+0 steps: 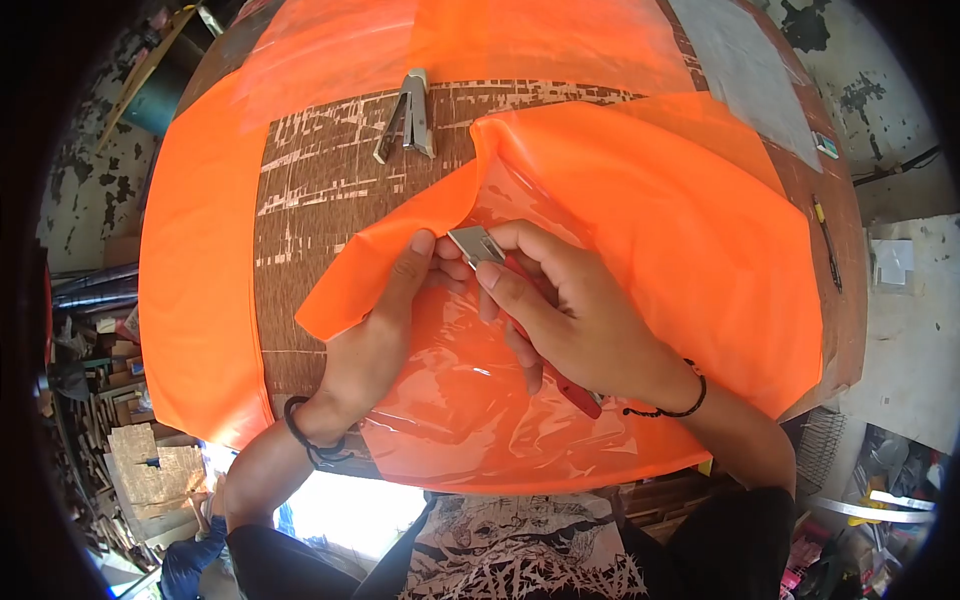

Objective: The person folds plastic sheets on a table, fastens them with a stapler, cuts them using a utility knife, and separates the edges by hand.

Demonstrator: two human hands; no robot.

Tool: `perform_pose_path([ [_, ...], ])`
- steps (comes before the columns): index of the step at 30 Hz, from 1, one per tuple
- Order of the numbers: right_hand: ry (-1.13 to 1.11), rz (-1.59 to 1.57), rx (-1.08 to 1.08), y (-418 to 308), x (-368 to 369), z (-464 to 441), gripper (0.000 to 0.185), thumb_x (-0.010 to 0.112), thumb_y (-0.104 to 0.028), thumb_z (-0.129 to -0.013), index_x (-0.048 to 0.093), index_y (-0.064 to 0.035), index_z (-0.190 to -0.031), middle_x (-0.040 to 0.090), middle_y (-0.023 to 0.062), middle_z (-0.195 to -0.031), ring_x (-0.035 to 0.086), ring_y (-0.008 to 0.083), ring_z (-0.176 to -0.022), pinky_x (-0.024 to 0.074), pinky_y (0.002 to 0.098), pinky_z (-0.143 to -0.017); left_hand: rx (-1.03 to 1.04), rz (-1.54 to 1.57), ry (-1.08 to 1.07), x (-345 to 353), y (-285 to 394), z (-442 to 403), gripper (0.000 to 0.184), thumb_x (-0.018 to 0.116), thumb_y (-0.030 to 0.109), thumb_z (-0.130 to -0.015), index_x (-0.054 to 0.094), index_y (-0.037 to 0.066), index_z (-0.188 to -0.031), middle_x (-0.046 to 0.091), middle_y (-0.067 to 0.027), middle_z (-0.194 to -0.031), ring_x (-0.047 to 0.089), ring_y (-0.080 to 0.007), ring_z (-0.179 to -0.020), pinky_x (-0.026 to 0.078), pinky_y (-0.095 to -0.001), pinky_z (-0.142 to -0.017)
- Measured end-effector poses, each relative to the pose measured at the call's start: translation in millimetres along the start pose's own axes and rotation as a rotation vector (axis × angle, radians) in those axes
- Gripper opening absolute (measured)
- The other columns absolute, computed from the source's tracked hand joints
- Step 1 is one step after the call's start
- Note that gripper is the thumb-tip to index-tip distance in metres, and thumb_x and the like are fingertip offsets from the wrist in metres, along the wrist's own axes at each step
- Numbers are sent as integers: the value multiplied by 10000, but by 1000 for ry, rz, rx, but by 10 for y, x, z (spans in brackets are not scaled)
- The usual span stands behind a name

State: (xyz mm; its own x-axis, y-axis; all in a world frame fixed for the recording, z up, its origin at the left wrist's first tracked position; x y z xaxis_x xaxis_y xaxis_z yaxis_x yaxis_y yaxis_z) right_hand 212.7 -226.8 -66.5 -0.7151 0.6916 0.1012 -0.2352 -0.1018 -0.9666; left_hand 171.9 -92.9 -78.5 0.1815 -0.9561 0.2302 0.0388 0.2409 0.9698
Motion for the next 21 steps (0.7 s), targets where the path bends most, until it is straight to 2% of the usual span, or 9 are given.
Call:
perform_pose_path([
  [14,29,14,-10,16,18,-12,227,430,-140,-1024,484,30,-1163,549,53,-769,515,64,-459,449,225,-379,8,-42,3,9,18,14,299,464,226,-1037,602,-38,-1065,643,-77,-991,620,-156,-929,504,-310,-868],
  [21,23,6,15,-13,30,-22,271,423,-177,-1033,527,17,-1190,535,36,-764,491,47,-460,448,218,-376,-20,-41,1,0,-3,12,297,452,233,-1041,587,-31,-1050,633,-76,-952,609,-157,-903,492,-298,-859],
])
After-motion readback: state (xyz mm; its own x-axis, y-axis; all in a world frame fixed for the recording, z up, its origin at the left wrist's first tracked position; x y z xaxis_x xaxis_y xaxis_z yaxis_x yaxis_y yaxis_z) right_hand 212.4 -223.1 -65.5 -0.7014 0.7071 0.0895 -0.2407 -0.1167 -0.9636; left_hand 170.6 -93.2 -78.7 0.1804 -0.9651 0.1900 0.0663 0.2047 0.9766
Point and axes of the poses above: each hand's wrist, its own z-axis away from the middle knuckle, its own x-axis out of the palm, y = z × x, the point moved 7 cm from there along -z, towards the middle knuckle
